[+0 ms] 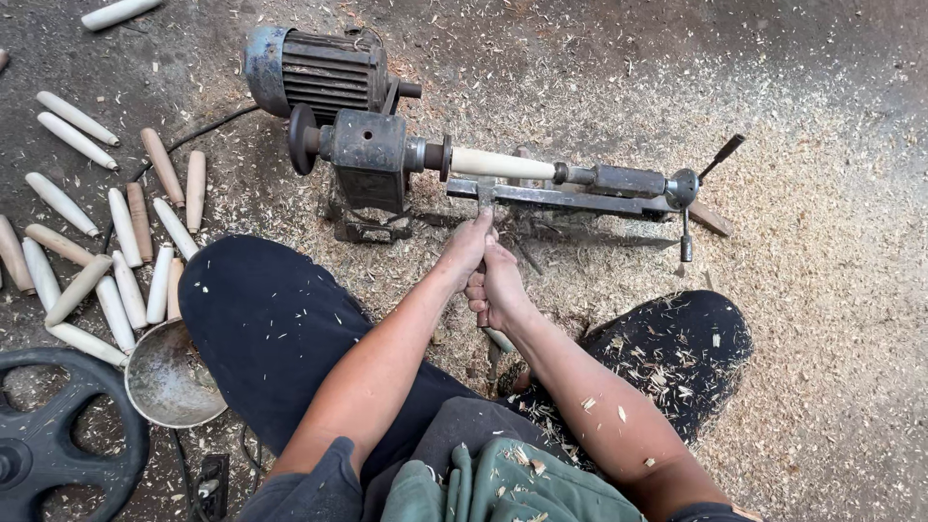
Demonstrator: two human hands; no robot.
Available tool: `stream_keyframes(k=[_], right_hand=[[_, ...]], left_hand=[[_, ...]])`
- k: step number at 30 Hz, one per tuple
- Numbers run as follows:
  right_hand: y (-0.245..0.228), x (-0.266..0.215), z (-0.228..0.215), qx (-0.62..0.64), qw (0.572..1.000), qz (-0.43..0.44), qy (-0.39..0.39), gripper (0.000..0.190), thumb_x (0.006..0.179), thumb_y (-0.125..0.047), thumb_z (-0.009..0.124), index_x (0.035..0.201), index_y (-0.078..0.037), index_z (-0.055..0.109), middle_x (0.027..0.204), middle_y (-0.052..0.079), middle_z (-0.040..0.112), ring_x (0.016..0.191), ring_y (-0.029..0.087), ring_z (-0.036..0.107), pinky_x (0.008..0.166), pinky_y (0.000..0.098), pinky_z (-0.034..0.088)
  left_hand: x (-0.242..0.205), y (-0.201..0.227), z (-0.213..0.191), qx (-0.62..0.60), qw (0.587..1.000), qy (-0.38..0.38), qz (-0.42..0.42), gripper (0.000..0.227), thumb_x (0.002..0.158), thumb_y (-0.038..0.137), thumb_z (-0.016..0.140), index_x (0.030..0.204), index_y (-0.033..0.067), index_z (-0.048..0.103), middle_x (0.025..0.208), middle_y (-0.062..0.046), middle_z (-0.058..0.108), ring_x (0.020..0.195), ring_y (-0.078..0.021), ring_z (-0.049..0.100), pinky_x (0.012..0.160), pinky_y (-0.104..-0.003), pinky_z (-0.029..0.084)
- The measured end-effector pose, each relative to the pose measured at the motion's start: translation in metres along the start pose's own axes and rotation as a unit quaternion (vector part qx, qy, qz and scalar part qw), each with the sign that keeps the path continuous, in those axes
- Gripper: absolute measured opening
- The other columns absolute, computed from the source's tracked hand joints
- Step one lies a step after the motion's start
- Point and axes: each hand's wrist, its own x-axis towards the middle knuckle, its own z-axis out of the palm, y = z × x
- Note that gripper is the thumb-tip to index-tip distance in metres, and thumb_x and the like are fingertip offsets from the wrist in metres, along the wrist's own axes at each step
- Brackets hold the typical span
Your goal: The person mounts a rectangular block of wood onto a lathe and shapes it into a cylindrical rod using a chisel. They then remove the finished piece and mount a new block to repeat the process.
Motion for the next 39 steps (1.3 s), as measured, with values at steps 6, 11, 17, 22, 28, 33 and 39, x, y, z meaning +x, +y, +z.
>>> stream_keyframes(k=[6, 11, 17, 22, 28, 33, 39], right_hand=[[-0.001, 0.019, -0.005, 0.049, 0.997, 0.045, -0.039, 0.035, 0.108, -0.046, 0.034, 0.089, -0.019, 0.043, 0.054, -0.006, 0.036, 0.037, 0.005, 0.029, 0.031, 0.0217, 0.023], [0.006, 0.03, -0.004, 0.037, 0.998, 0.046, -0.031, 0.028, 0.109, -0.036, 0.032, 0.091, -0.017, 0.043, 0.056, -0.006, 0.036, 0.039, 0.005, 0.03, 0.032, 0.0226, 0.024], [0.01, 0.027, 0.012, 0.027, 0.998, 0.038, -0.029, 0.035, 0.11, -0.046, 0.031, 0.092, -0.018, 0.041, 0.056, -0.006, 0.034, 0.039, 0.005, 0.03, 0.032, 0.0226, 0.024], [0.007, 0.023, 0.027, 0.037, 0.998, 0.032, -0.026, 0.033, 0.11, -0.046, 0.029, 0.097, -0.019, 0.042, 0.057, -0.006, 0.034, 0.04, 0.005, 0.029, 0.032, 0.0229, 0.024], [0.013, 0.021, 0.04, 0.059, 0.997, 0.044, -0.026, 0.038, 0.11, -0.049, 0.029, 0.095, -0.016, 0.04, 0.056, -0.007, 0.033, 0.039, 0.005, 0.028, 0.031, 0.0235, 0.023], [0.016, 0.023, 0.056, 0.089, 0.996, 0.019, 0.002, 0.033, 0.107, -0.048, 0.03, 0.099, -0.019, 0.043, 0.055, -0.006, 0.032, 0.038, 0.006, 0.027, 0.032, 0.0241, 0.021], [0.024, 0.036, 0.06, 0.091, 0.996, 0.017, 0.008, 0.035, 0.107, -0.048, 0.033, 0.094, -0.017, 0.041, 0.055, -0.005, 0.034, 0.039, 0.006, 0.027, 0.032, 0.0246, 0.022]], left_hand=[[0.007, 0.009, -0.003, 0.002, 0.998, 0.057, 0.034, 0.056, 0.103, 0.059, 0.043, 0.086, 0.0087, 0.061, 0.079, -0.005, 0.061, 0.073, -0.021, 0.055, 0.067, -0.043, 0.047], [0.025, -0.011, -0.01, 0.089, 0.993, 0.065, 0.035, 0.074, 0.102, 0.07, 0.042, 0.081, 0.0029, 0.064, 0.077, -0.01, 0.063, 0.07, -0.0221, 0.058, 0.065, -0.043, 0.046], [0.03, -0.008, -0.026, 0.101, 0.99, 0.092, 0.013, 0.067, 0.098, 0.067, 0.043, 0.104, 0.0058, 0.07, 0.095, -0.012, 0.074, 0.082, -0.024, 0.069, 0.073, -0.043, 0.054], [0.022, 0.001, -0.032, 0.066, 0.994, 0.089, 0.019, 0.062, 0.102, 0.058, 0.046, 0.107, 0.0, 0.068, 0.105, -0.016, 0.076, 0.092, -0.0271, 0.071, 0.084, -0.043, 0.053], [0.011, 0.004, -0.045, 0.067, 0.995, 0.073, 0.006, 0.058, 0.101, 0.057, 0.046, 0.107, 0.0045, 0.069, 0.107, -0.013, 0.075, 0.093, -0.0241, 0.071, 0.084, -0.041, 0.054], [0.016, 0.013, -0.059, 0.09, 0.995, 0.047, -0.011, 0.067, 0.105, 0.061, 0.043, 0.1, -0.0006, 0.069, 0.091, -0.014, 0.069, 0.079, -0.0249, 0.063, 0.071, -0.045, 0.051], [0.027, 0.004, -0.064, 0.076, 0.995, 0.025, 0.052, 0.06, 0.103, 0.058, 0.049, 0.099, 0.0034, 0.074, 0.087, -0.009, 0.072, 0.073, -0.018, 0.061, 0.065, -0.036, 0.05]])
